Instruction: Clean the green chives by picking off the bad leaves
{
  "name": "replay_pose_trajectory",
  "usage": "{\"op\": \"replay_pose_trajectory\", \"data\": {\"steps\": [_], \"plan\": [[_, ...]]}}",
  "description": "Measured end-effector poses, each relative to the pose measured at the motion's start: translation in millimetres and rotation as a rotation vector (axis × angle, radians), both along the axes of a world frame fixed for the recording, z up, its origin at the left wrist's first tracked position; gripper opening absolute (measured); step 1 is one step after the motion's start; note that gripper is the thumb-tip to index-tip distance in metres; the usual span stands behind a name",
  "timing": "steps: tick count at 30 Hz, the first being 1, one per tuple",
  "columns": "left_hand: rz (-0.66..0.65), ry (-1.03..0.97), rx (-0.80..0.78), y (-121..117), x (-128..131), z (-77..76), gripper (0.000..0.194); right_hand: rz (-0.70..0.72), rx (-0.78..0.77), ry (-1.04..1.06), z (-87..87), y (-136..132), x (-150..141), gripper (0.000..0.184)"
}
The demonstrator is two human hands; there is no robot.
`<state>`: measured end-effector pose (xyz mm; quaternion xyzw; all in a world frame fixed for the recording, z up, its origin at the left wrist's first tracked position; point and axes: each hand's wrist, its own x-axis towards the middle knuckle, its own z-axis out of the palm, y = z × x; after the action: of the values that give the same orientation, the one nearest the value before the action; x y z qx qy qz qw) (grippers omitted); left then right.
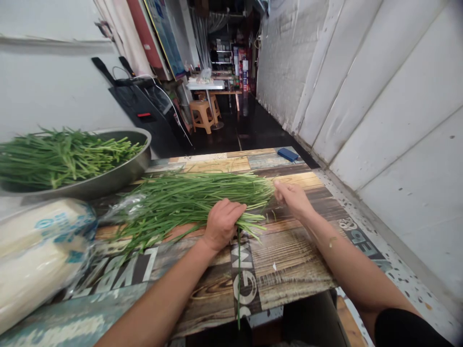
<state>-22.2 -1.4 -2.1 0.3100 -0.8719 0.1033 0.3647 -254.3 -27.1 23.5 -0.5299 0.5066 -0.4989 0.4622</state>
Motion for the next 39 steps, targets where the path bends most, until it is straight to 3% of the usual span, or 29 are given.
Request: {"op": "replay_pose_trajectory", "data": {"steps": [2,6,7,11,12,14,17,20,26,31,36,39], "plan": [[0.004,-0.007,-0.003,0.3,-1.1,0.7,0.032,0.016,-0.034,0.104,1.6,2.1,1.1,0.056],[0.003,-0.023,0.004,-0.2,-1.4,2.3,0.029,0.263,-0.177,0.343,5.1,7.8,6.3,0.04],[-0.001,-0.018,0.008,-0.8,-0.7,2.0,0.029,0.265,-0.202,0.355,5.4,7.5,6.0,0.04],[0.025,0.118,0.026,-3.7,3.5,-2.9,0.026,-0.097,-0.155,0.351,1.4,-2.0,-5.8,0.051],[0.052,0.177,0.022,-4.2,4.2,-4.7,0.025,-0.124,-0.134,0.408,-1.2,-4.9,-9.3,0.053],[0.119,0.301,0.018,-4.4,4.4,-7.4,0.023,-0.014,-0.16,0.617,-8.0,-8.9,-13.1,0.052],[0.187,0.475,0.11,-3.3,2.6,-6.8,0.018,0.233,-0.339,0.948,-19.1,-9.8,-9.7,0.029],[0.211,0.61,0.286,-2.4,0.7,-1.8,0.012,0.273,-0.477,1.114,-25.6,-8.3,-2.6,0.014],[0.127,0.672,0.422,-2.2,-4.7,-0.3,0.015,0.279,-0.619,1.153,-24.6,-6.7,0.2,0.016],[0.036,0.851,0.543,-2.4,-10.5,-1.2,0.019,0.187,-0.694,1.019,-19.3,-1.9,2.1,0.021],[-0.006,0.815,0.55,-3.0,-9.6,-4.8,0.019,0.371,-0.666,0.874,-17.5,7.8,20.2,0.048],[-0.006,0.772,0.547,-4.2,-6.8,-13.9,0.016,0.404,-0.661,0.971,-21.4,9.0,31.6,0.037]]}}
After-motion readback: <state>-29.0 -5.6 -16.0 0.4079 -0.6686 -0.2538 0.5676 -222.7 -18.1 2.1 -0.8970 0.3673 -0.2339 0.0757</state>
